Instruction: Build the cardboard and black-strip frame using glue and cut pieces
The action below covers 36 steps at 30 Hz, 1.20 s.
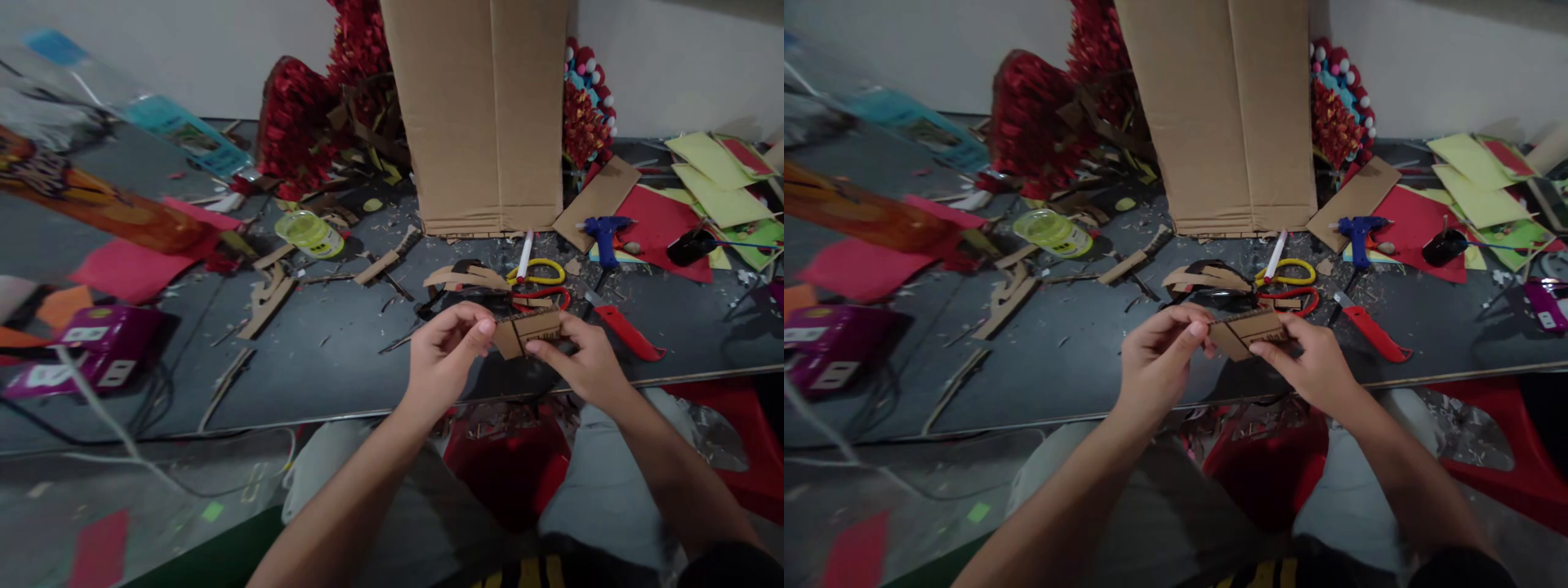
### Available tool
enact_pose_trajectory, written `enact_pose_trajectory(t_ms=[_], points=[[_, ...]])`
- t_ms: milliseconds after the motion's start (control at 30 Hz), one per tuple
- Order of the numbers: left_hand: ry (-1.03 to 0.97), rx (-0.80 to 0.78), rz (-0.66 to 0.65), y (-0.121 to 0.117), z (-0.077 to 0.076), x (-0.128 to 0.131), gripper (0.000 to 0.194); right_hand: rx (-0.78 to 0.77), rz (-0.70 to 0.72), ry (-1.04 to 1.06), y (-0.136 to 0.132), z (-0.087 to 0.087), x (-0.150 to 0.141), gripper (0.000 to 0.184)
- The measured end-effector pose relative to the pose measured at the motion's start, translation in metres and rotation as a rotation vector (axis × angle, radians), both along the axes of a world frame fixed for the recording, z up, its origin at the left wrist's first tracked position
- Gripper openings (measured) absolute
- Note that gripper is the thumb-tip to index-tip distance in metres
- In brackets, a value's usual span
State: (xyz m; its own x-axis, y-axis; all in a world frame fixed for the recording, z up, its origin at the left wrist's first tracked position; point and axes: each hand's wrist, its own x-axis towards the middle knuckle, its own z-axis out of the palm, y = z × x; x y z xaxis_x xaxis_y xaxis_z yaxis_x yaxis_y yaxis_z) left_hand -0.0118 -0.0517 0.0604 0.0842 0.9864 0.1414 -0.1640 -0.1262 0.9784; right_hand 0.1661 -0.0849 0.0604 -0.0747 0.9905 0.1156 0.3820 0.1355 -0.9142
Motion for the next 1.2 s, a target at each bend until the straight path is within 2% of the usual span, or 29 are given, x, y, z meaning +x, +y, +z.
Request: enact_pose_trajectory(t_ms=[133,200,267,367,433,500,600,700,767,833,933,1033,1100,1133,1200], points=[[-0.023,-0.135,-0.057,0.002,0.0,0.0,0.027,-0.05,-0.141,0.199,0.001,0.0,0.003,0.039],[0.008,-0.166,-0.144,0.003,-0.002,-0.001,0.023,-0.039,-0.171,0.195,0.003,0.001,0.007,0.033],[0.051,-0.152,-0.236,0.002,-0.005,-0.001,0.027,-0.021,-0.17,0.167,0.004,0.004,0.01,0.026],[0.13,-0.108,-0.354,0.0,-0.008,0.001,0.035,-0.032,-0.051,0.085,0.005,0.008,0.013,0.023],[0.146,-0.101,-0.424,-0.002,-0.01,0.002,0.029,-0.069,0.063,0.032,0.004,0.01,0.012,0.025],[0.125,-0.109,-0.454,-0.003,-0.011,0.002,0.023,-0.11,0.114,0.05,0.004,0.009,0.009,0.032],[0.106,-0.099,-0.332,0.0,-0.015,-0.002,0.023,-0.153,0.071,0.171,0.004,0.005,0.007,0.043],[0.191,0.005,-0.136,0.002,-0.021,-0.008,0.021,-0.187,-0.008,0.195,0.006,0.0,0.007,0.039],[0.313,0.175,-0.041,0.001,-0.024,-0.012,0.014,-0.244,0.02,0.231,0.007,-0.002,0.007,0.039],[0.465,0.421,-0.009,-0.002,-0.027,-0.015,0.001,-0.326,0.124,0.328,0.007,-0.001,0.004,0.044],[0.666,0.757,-0.058,-0.005,-0.031,-0.018,0.021,-0.398,0.205,0.401,0.006,0.001,-0.002,0.043],[0.724,0.925,-0.13,-0.004,-0.03,-0.021,0.026,-0.345,0.15,0.349,0.003,0.002,-0.005,0.027],[0.691,0.977,-0.107,0.0,-0.027,-0.025,0.029,-0.259,0.073,0.314,0.002,0.001,-0.002,0.026],[0.67,0.985,-0.038,0.004,-0.025,-0.028,0.026,-0.203,0.016,0.303,0.003,-0.001,0.001,0.031],[0.646,0.945,0.188,0.015,-0.022,-0.032,0.019,-0.079,-0.111,0.287,0.006,-0.004,0.008,0.048]])
